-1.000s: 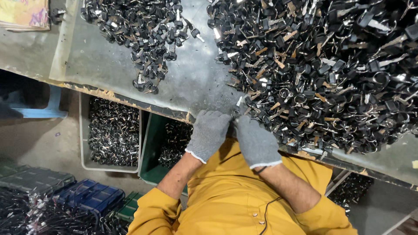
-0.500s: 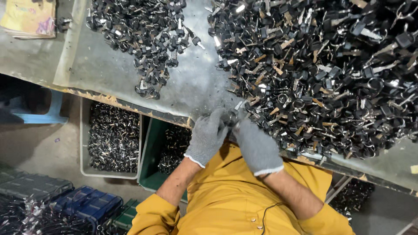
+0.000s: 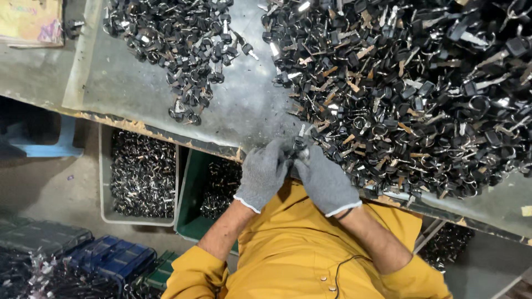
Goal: The person picks small black metal components one at a time from a large pile on a metal table and places them into a bin below the table. They continue this repetitive sorting motion throughout the episode, moving sorted pieces into the collection bin.
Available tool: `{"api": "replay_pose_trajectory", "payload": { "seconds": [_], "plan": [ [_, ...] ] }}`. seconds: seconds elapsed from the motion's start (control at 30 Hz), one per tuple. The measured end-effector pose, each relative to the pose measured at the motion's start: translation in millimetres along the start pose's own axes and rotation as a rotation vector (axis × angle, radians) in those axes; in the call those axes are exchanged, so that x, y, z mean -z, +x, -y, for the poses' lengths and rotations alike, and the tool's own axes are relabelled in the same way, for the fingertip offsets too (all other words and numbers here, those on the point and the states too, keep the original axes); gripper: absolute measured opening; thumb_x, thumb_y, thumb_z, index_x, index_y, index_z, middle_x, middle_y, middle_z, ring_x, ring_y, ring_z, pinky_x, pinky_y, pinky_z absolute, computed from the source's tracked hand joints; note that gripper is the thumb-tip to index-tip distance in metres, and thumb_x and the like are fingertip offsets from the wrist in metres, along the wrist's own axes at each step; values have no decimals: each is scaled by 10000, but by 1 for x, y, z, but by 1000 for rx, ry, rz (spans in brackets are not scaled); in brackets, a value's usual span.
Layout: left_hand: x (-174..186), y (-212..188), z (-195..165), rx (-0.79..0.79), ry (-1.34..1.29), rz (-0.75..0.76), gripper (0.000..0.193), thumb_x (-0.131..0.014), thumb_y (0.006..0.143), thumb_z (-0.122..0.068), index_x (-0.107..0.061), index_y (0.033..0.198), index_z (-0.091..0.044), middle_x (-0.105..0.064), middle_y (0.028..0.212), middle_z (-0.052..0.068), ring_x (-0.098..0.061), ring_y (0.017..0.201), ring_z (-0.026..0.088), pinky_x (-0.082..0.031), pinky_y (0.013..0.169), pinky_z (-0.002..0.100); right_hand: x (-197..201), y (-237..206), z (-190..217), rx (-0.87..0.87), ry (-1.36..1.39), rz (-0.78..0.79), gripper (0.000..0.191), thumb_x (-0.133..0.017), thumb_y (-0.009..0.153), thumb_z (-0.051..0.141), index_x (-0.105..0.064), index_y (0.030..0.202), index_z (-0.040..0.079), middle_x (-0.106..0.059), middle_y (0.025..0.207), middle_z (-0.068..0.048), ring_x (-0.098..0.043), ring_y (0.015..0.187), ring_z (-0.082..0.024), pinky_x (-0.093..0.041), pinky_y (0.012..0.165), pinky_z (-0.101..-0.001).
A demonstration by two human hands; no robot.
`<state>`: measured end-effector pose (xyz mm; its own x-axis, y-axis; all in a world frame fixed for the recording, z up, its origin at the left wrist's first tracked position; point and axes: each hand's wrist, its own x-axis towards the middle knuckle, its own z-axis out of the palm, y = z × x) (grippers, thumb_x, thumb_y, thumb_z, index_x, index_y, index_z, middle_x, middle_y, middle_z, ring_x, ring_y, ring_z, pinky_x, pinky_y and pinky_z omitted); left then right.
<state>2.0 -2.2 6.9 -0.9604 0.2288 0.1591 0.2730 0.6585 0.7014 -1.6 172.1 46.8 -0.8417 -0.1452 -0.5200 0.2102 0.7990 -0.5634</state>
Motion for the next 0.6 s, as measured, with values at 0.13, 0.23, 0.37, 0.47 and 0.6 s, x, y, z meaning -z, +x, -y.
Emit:
{"api": "replay_pose_trajectory", "payload": {
  "seconds": [0.13,0.23,0.37,0.47,0.6],
  "plan": [
    [0,-5,-4,-90,170,-49,138,-726,883,-113,-685,1014,-112,-661,866,84,-661,836,310,-477,742,462,-8,-10,2,-48,-203,-38,308,-553,1005,349,-552,1120,63,-695,911,-253,-692,810,-470,-567,675,-570],
    [0,-6,-4,-80,181,-105,131,-744,829,-162,-679,943,-155,-637,859,96,-641,824,332,-476,728,460,-10,-14,-8,27,-249,-37,293,-558,1009,325,-544,1125,57,-705,929,-223,-717,814,-432,-575,665,-554],
    [-2,-3,-3,16,137,-79,101,-728,884,-160,-672,967,-152,-646,858,89,-645,834,336,-496,757,472,-17,-17,-20,192,-378,-151,247,-605,967,281,-557,1090,73,-689,951,-172,-723,759,-387,-581,584,-507],
    [-4,-4,-1,8,21,-44,334,-656,846,-63,-703,1173,-114,-669,880,106,-649,819,346,-508,745,481,-26,-15,-19,282,-504,-264,295,-625,928,248,-561,1116,30,-672,902,-167,-719,695,-360,-575,490,-459],
    [-5,-7,3,-113,45,-2,354,-631,795,-17,-692,1131,-106,-644,849,105,-650,854,340,-510,802,478,-31,-11,-12,175,-507,-165,173,-568,1020,214,-570,1063,47,-668,952,-176,-731,685,-347,-594,522,-455]
  ]
}}
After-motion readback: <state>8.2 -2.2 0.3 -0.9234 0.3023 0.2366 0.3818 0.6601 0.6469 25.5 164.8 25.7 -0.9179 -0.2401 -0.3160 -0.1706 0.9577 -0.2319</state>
